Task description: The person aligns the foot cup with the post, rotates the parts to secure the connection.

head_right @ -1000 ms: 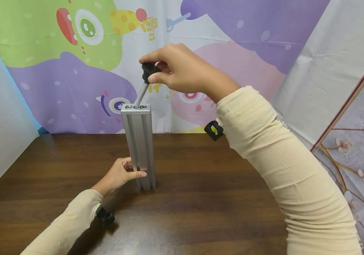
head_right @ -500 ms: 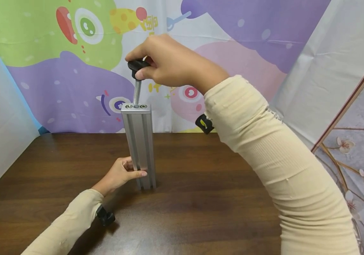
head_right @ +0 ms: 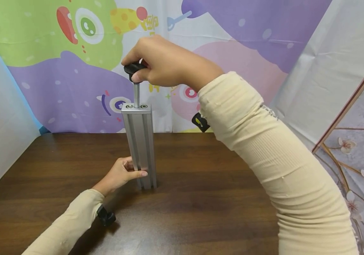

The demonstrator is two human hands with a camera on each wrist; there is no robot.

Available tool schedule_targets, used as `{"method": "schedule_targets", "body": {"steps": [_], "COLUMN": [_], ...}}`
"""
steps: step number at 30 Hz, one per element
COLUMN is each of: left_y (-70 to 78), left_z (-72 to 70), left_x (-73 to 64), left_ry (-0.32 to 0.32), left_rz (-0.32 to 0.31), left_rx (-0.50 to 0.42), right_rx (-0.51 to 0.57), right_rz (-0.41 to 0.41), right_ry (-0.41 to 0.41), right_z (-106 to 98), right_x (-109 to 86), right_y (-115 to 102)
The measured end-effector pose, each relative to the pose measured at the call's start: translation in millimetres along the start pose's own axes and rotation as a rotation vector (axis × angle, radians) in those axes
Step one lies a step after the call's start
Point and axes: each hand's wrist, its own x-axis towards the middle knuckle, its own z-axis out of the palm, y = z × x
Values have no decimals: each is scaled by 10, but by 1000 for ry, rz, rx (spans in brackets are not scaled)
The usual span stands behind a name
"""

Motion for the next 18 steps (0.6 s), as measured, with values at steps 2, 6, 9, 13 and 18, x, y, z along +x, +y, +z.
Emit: {"method": "schedule_targets", "body": {"steps": [2, 6, 9, 13, 18], "left_y": [1, 8, 15, 16, 12], "left_z": [-1, -3, -1, 1, 7], "left_x": [-3, -6, -4, -1, -1], "left_ry": [0, -1, -1, -1, -7], "left_rz": [3, 5, 2, -5, -5], "left_rx": [-1, 6, 12, 10, -5], "right_rx": [-20, -63, -81, -97, -98], "right_rz": [-9, -32, -42, -42, -33], "right_ry": [-3, -11, -22, -37, -55], "right_z": [2, 3, -4, -23, -50], "right_x": [13, 37, 47, 47, 39], "right_y": [-18, -47, -57, -65, -70]}}
